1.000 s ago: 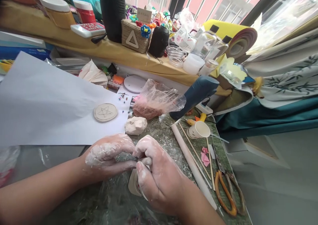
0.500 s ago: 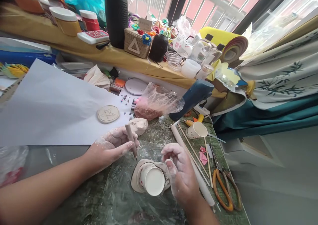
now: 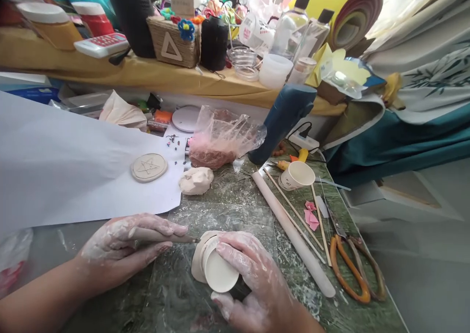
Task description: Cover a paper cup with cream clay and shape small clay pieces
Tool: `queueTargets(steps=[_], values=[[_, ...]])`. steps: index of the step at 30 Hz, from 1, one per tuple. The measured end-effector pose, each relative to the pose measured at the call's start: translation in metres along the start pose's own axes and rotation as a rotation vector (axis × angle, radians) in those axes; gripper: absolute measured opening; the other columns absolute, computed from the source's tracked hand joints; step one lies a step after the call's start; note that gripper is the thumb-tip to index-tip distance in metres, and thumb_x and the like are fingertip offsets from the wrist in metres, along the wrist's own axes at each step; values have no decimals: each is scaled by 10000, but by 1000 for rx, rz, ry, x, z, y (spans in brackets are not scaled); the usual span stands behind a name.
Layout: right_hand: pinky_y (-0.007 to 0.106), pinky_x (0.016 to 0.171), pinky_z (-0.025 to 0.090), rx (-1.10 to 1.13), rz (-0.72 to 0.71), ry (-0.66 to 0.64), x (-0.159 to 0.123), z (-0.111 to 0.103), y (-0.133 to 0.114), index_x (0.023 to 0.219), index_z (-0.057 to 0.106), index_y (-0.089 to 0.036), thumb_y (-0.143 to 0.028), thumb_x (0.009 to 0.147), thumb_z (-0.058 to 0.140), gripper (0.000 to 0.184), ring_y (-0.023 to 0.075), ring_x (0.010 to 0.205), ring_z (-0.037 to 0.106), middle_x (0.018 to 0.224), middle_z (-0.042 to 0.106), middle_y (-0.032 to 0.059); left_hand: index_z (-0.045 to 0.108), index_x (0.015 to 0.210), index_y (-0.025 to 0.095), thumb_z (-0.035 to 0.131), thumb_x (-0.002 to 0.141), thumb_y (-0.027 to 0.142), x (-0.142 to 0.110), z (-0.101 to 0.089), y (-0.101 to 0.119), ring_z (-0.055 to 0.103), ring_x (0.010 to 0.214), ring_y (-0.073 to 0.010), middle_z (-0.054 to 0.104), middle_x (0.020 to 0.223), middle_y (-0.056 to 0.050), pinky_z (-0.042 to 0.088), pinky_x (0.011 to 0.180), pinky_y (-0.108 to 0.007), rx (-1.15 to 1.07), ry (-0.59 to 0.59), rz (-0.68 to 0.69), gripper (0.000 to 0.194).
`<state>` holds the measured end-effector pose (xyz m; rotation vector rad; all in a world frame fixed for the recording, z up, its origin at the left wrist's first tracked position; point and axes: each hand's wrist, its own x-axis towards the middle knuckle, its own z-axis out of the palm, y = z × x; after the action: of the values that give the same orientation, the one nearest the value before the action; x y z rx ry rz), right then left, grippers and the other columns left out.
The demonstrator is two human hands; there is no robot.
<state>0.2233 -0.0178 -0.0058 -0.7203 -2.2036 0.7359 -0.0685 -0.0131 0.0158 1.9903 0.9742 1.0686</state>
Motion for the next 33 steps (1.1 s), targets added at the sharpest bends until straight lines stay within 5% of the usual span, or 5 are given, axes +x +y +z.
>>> queueTargets(steps=[6, 11, 15, 26, 33], values=[[498, 1044, 511, 55, 59, 25, -2, 2, 2, 1442, 480, -196, -298, 859, 692, 628, 333, 1255, 600, 1331, 634, 155, 550, 1336, 386, 721, 821, 36, -6, -3, 2, 766, 1018, -178, 773, 1197, 12, 615, 905, -256, 102, -56, 79, 646], [505, 1019, 531, 98, 79, 13, 2, 1, 1, 1441, 470, -227, -320, 858, 701, 634, 336, 1228, 616, 1311, 646, 142, 661, 1304, 382, 610, 948, 202, -2, -4, 13, 742, 1098, -203, 762, 1217, 23, 554, 1014, -263, 0, -337, -57, 403], [519, 1033, 519, 115, 86, 7, 0, 2, 2, 1451, 448, -238, -347, 876, 693, 635, 338, 1241, 600, 1324, 631, 143, 579, 1418, 400, 573, 969, 214, 3, -4, 18, 703, 1179, -189, 700, 1327, 44, 494, 1076, -237, -5, -417, -119, 486], [529, 1010, 538, 95, 36, 35, 2, 4, 6, 1462, 442, -231, -401, 921, 659, 608, 337, 1201, 638, 1290, 657, 151, 332, 1551, 476, 623, 938, 191, 6, -6, 21, 699, 1186, -202, 660, 1366, 50, 500, 1080, -244, -7, -363, 94, 736], [539, 996, 546, 84, 45, 13, -3, 4, 10, 1469, 440, -250, -453, 918, 667, 629, 349, 1196, 648, 1300, 665, 153, 554, 1420, 401, 573, 967, 222, 19, -6, 27, 744, 1087, -175, 740, 1255, 51, 541, 977, -187, 33, -427, -21, 487]])
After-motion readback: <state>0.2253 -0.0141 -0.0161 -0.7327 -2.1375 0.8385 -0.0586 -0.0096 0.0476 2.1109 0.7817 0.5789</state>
